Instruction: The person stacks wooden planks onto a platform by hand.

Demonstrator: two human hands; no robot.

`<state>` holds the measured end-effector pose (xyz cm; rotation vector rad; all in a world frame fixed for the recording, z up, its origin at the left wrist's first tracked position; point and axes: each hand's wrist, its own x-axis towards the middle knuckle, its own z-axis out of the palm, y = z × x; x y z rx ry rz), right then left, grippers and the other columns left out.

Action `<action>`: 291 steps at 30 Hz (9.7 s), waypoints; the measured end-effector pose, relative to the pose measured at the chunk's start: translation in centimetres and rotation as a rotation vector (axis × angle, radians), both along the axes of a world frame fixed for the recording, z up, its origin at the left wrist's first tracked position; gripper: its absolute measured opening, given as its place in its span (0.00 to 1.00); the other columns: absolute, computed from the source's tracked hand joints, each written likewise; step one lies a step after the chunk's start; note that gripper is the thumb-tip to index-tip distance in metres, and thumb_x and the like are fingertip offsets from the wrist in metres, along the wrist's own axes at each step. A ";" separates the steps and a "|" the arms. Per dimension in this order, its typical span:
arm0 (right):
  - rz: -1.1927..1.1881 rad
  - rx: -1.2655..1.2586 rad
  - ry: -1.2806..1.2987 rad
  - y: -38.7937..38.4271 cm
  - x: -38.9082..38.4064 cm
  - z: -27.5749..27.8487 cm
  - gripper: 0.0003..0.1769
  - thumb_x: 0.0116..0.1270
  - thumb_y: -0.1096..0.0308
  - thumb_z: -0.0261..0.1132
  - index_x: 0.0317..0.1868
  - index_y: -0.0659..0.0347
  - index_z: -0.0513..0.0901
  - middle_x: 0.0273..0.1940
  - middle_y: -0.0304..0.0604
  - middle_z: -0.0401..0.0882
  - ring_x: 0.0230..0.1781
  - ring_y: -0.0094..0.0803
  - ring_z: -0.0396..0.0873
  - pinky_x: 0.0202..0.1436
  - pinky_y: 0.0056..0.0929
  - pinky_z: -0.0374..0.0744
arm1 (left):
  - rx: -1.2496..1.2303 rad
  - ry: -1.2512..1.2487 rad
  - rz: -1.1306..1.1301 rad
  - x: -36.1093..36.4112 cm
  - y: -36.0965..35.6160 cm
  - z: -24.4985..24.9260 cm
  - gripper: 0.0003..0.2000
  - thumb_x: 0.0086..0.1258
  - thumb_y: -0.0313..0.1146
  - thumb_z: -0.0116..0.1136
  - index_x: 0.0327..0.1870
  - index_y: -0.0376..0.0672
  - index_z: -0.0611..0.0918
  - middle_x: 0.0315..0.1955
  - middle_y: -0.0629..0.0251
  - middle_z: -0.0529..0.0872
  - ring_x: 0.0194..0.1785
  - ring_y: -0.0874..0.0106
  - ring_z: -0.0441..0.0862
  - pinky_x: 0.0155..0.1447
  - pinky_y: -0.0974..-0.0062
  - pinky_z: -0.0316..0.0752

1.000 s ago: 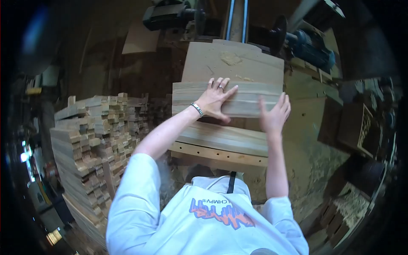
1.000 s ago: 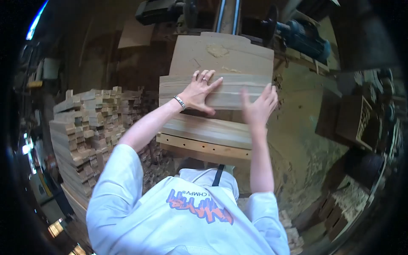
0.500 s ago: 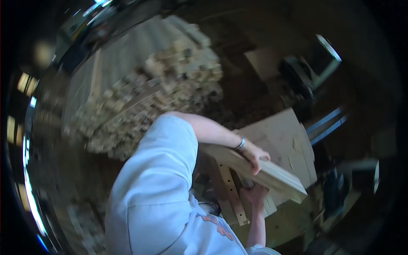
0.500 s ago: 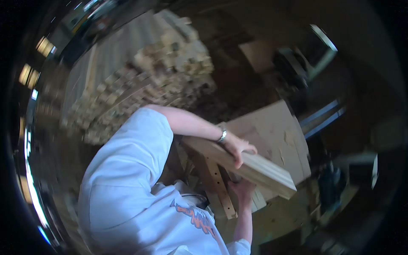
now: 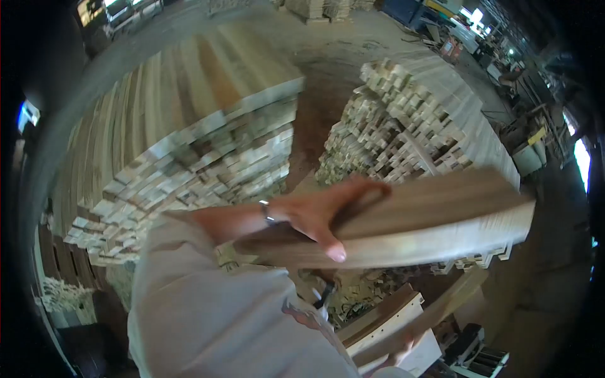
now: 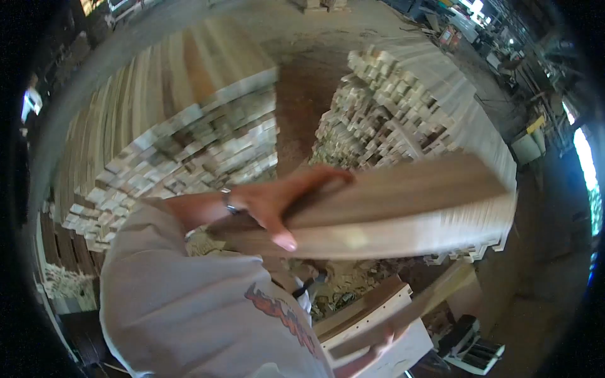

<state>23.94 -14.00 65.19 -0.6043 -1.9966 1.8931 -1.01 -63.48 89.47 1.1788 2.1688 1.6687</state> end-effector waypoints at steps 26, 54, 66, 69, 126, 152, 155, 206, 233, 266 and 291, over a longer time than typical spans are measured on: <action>1.236 0.634 0.271 -61.4 -39.7 37.0 0.42 0.57 0.42 0.65 0.64 0.65 0.72 0.56 0.50 0.75 0.56 0.41 0.73 0.60 0.39 0.71 | 0.658 0.017 1.635 53.1 -44.3 11.7 0.36 0.53 0.52 0.62 0.58 0.31 0.72 0.37 0.52 0.81 0.30 0.67 0.80 0.29 0.75 0.79; 1.427 0.270 0.014 -78.8 -26.8 35.7 0.30 0.65 0.43 0.60 0.57 0.59 0.78 0.47 0.41 0.80 0.47 0.31 0.79 0.50 0.29 0.76 | -1.056 -0.556 1.855 43.5 -54.7 2.0 0.29 0.71 0.51 0.52 0.55 0.28 0.78 0.57 0.48 0.78 0.58 0.56 0.78 0.63 0.64 0.73; 1.838 -0.371 -0.316 -94.3 -1.0 38.8 0.35 0.59 0.38 0.58 0.52 0.63 0.75 0.35 0.48 0.79 0.38 0.43 0.84 0.41 0.42 0.83 | -0.690 -0.267 1.834 43.9 -56.3 0.1 0.24 0.73 0.47 0.49 0.28 0.32 0.85 0.29 0.41 0.85 0.38 0.44 0.84 0.48 0.52 0.78; 2.022 -0.436 -0.309 -97.3 2.1 37.5 0.34 0.60 0.37 0.56 0.50 0.61 0.76 0.33 0.46 0.78 0.36 0.41 0.83 0.40 0.40 0.82 | -0.647 -0.205 1.992 42.8 -55.3 -2.2 0.21 0.71 0.44 0.52 0.32 0.31 0.83 0.31 0.31 0.83 0.38 0.46 0.85 0.43 0.52 0.80; 1.885 1.351 1.100 -94.9 0.0 32.7 0.56 0.66 0.25 0.46 0.75 0.67 0.51 0.76 0.58 0.48 0.79 0.49 0.42 0.79 0.52 0.43 | -0.124 0.041 1.891 48.8 -56.4 8.3 0.46 0.57 0.49 0.65 0.70 0.23 0.61 0.56 0.42 0.80 0.55 0.61 0.82 0.58 0.69 0.76; 1.566 0.173 0.846 -50.5 -22.1 26.8 0.20 0.61 0.60 0.72 0.49 0.63 0.80 0.40 0.46 0.83 0.42 0.42 0.83 0.46 0.37 0.81 | 0.258 0.762 1.207 17.1 -19.9 1.2 0.15 0.71 0.42 0.55 0.38 0.35 0.78 0.28 0.58 0.76 0.37 0.59 0.74 0.44 0.61 0.73; 1.213 0.145 0.530 -40.9 -26.5 24.0 0.18 0.62 0.62 0.72 0.49 0.62 0.81 0.43 0.46 0.85 0.43 0.34 0.85 0.46 0.33 0.84 | 0.250 0.638 0.992 6.0 -10.5 2.3 0.13 0.67 0.40 0.60 0.36 0.36 0.82 0.28 0.57 0.83 0.32 0.62 0.77 0.41 0.67 0.72; 0.111 1.122 -0.709 -0.6 -78.7 24.3 0.75 0.38 0.28 0.73 0.75 0.70 0.48 0.71 0.68 0.54 0.73 0.60 0.55 0.72 0.58 0.59 | -0.702 0.491 1.201 -46.1 20.6 -5.2 0.43 0.54 0.53 0.70 0.67 0.36 0.68 0.67 0.41 0.61 0.71 0.43 0.57 0.69 0.39 0.58; 0.328 1.281 -0.701 6.7 -66.8 25.3 0.79 0.36 0.35 0.78 0.76 0.68 0.40 0.68 0.67 0.53 0.73 0.59 0.52 0.71 0.57 0.56 | -1.118 0.049 0.845 -46.3 24.8 2.4 0.54 0.52 0.58 0.69 0.75 0.36 0.55 0.75 0.43 0.51 0.76 0.38 0.48 0.73 0.38 0.50; -0.691 1.128 -0.831 -3.2 -9.1 20.9 0.70 0.24 0.52 0.79 0.73 0.61 0.54 0.62 0.57 0.60 0.64 0.52 0.60 0.70 0.52 0.57 | -0.448 -0.100 -0.263 -47.1 25.6 1.9 0.51 0.47 0.46 0.65 0.75 0.38 0.56 0.66 0.53 0.65 0.66 0.61 0.68 0.67 0.66 0.65; -1.144 0.658 -0.866 -9.0 -1.2 1.7 0.47 0.55 0.34 0.66 0.66 0.59 0.68 0.65 0.56 0.62 0.68 0.52 0.58 0.73 0.55 0.53 | -0.520 0.853 -1.889 22.6 65.9 -10.9 0.62 0.32 0.53 0.73 0.74 0.39 0.55 0.63 0.38 0.66 0.69 0.47 0.63 0.71 0.51 0.60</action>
